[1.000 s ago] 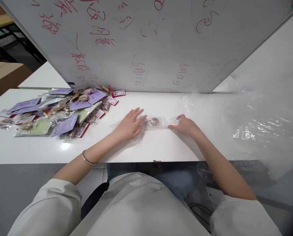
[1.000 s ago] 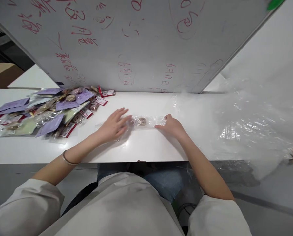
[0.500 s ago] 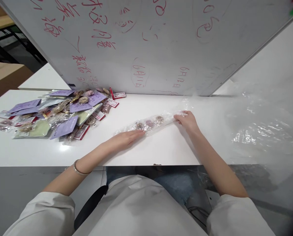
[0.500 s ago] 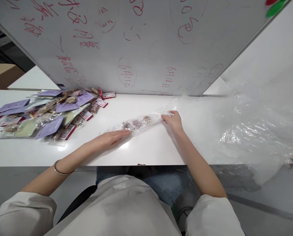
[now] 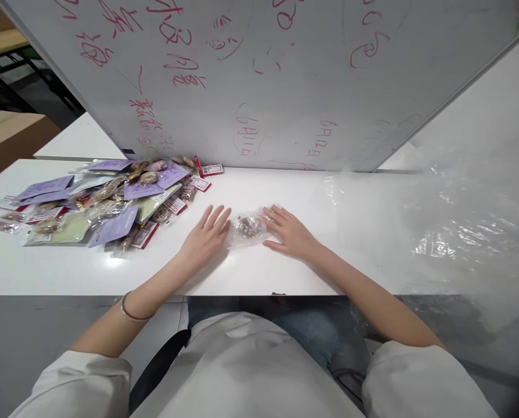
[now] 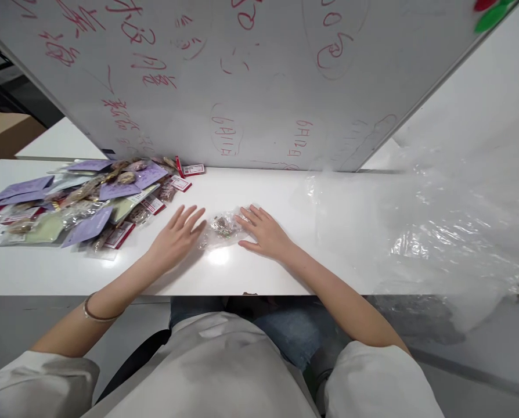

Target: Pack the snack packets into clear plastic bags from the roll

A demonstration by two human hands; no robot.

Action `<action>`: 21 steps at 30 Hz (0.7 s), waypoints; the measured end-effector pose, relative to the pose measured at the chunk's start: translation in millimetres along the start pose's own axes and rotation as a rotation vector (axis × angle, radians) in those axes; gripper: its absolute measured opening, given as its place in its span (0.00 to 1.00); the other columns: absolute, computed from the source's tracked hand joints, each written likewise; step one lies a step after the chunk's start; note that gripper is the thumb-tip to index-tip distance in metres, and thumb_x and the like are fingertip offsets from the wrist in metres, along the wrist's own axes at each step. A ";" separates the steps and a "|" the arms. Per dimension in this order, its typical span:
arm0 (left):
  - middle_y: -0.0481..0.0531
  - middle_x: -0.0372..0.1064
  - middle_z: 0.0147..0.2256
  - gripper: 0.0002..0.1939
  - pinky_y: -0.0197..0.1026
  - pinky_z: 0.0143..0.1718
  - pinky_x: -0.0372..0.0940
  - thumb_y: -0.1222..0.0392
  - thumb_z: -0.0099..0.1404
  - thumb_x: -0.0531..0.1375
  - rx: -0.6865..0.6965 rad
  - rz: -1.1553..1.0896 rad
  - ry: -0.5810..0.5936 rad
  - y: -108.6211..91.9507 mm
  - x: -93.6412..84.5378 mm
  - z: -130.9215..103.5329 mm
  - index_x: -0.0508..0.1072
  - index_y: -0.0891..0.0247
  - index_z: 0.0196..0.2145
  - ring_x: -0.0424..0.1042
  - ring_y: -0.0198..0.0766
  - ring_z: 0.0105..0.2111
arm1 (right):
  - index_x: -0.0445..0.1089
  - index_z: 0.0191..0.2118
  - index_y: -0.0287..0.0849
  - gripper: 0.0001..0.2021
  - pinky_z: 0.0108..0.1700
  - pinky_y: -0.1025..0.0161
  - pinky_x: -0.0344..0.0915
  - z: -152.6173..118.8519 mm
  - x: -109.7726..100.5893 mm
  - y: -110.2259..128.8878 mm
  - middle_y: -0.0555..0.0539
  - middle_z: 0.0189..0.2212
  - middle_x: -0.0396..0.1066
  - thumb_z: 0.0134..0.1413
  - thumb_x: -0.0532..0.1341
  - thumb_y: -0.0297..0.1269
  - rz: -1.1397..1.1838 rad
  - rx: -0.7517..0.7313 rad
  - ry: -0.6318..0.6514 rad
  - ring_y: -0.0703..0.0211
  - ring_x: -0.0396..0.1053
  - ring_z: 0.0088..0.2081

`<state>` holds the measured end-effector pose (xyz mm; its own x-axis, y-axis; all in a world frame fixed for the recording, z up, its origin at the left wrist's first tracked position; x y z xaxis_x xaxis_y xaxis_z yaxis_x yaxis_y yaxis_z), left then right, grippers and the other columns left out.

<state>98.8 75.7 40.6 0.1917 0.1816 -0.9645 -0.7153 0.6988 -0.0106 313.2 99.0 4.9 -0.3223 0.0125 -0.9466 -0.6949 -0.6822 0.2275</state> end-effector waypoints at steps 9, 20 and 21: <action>0.65 0.69 0.41 0.23 0.53 0.42 0.65 0.70 0.72 0.42 -0.074 0.045 -0.026 -36.1 6.7 76.8 0.66 0.68 0.58 0.69 0.51 0.43 | 0.72 0.56 0.41 0.19 0.66 0.39 0.55 5.2 5.5 7.4 0.40 0.65 0.62 0.63 0.57 0.41 -0.078 0.037 -0.036 0.38 0.54 0.67; 0.67 0.63 0.57 0.30 0.60 0.64 0.54 0.51 0.65 0.58 0.374 -0.157 -0.040 -54.7 29.1 71.1 0.62 0.68 0.61 0.61 0.56 0.60 | 0.79 0.39 0.49 0.13 0.60 0.47 0.65 1.9 2.2 -23.6 0.48 0.44 0.79 0.57 0.56 0.30 0.359 0.284 -0.258 0.47 0.71 0.57; 0.68 0.60 0.59 0.31 0.60 0.64 0.55 0.53 0.64 0.59 0.368 -0.185 -0.042 -52.0 31.3 70.5 0.61 0.67 0.62 0.59 0.57 0.62 | 0.78 0.37 0.49 0.12 0.58 0.48 0.67 -0.4 -0.3 -27.1 0.49 0.43 0.79 0.56 0.57 0.31 0.429 0.330 -0.303 0.48 0.73 0.54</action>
<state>189.4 93.8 29.6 0.3274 0.0526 -0.9434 -0.3795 0.9217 -0.0803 332.3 117.2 -1.1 -0.7518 0.0273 -0.6588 -0.6092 -0.4110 0.6781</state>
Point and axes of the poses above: each hand's wrist, its own z-axis towards the middle knuckle, its own x-axis out of the palm, y = z × x, the point moved 6 cm from there along z, towards the middle knuckle
